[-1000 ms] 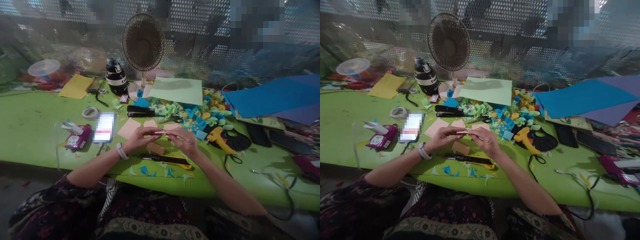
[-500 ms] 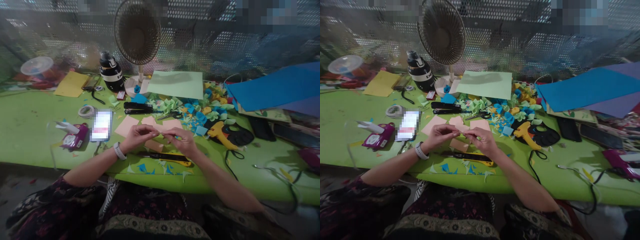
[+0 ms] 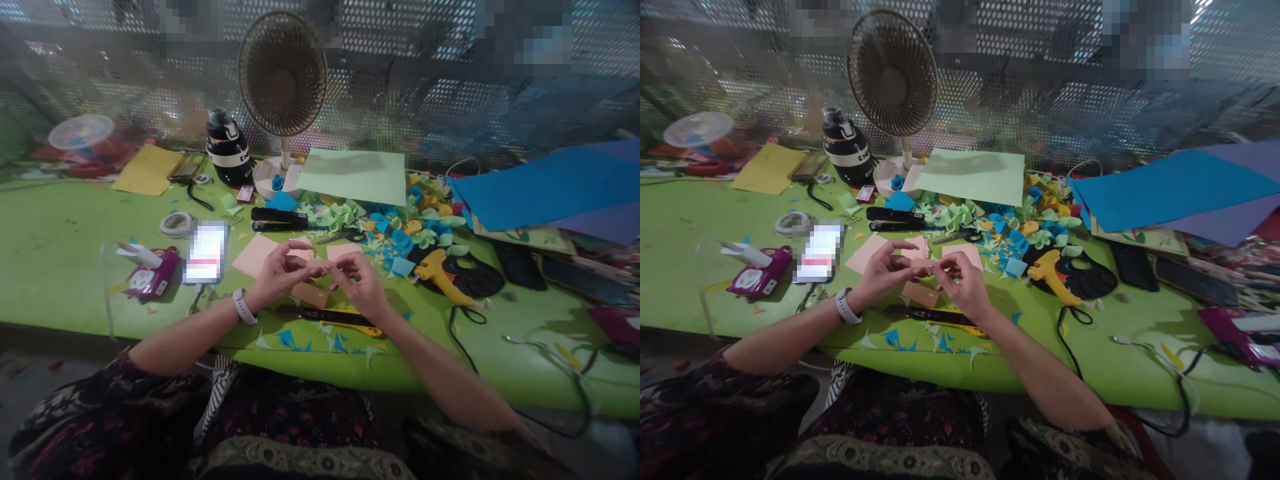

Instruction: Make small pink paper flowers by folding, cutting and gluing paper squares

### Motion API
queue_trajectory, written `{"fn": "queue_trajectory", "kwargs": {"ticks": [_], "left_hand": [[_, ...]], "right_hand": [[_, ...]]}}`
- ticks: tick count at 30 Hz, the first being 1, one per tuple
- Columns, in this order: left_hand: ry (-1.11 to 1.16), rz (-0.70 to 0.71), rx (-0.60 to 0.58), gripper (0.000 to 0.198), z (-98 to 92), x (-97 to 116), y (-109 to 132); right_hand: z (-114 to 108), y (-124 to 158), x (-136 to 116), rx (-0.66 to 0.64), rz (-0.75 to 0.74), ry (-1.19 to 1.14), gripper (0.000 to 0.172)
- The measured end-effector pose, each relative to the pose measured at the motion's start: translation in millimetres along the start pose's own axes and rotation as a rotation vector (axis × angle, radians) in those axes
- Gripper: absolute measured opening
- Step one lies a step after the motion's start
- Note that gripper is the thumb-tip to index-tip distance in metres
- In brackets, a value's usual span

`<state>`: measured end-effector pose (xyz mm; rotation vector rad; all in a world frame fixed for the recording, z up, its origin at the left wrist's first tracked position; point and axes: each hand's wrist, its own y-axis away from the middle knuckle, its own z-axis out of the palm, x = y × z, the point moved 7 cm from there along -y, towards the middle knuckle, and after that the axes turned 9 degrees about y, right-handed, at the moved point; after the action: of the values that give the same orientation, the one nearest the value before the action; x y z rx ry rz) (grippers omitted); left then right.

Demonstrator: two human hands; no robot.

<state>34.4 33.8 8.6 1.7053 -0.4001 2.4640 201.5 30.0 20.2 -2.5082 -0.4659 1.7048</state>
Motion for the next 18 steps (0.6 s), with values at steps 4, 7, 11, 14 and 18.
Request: {"fn": "queue_trajectory", "kwargs": {"ticks": [4, 7, 11, 14, 18], "left_hand": [[0.0, -0.024, -0.011, 0.06, 1.3, -0.2, 0.4], [0.018, -0.054, -0.01, 0.059, 1.5, -1.5, 0.6], [0.021, -0.07, 0.003, 0.058, 0.8, -2.7, 0.7], [0.007, -0.072, 0.016, 0.056, -0.2, -3.5, 0.9], [-0.024, -0.063, 0.028, 0.056, -1.5, -3.6, 0.8]], "right_hand": [[3.0, 1.6, 0.2, -0.027, -0.028, 0.035, 0.041], [4.1, 1.8, 1.3, -0.037, -0.036, 0.043, 0.042], [4.8, 1.4, 1.6, -0.038, -0.038, 0.012, 0.043], [6.2, 1.3, 2.1, -0.053, -0.035, 0.002, 0.042], [7.7, 1.5, 4.8, -0.062, -0.033, -0.009, 0.042]]}}
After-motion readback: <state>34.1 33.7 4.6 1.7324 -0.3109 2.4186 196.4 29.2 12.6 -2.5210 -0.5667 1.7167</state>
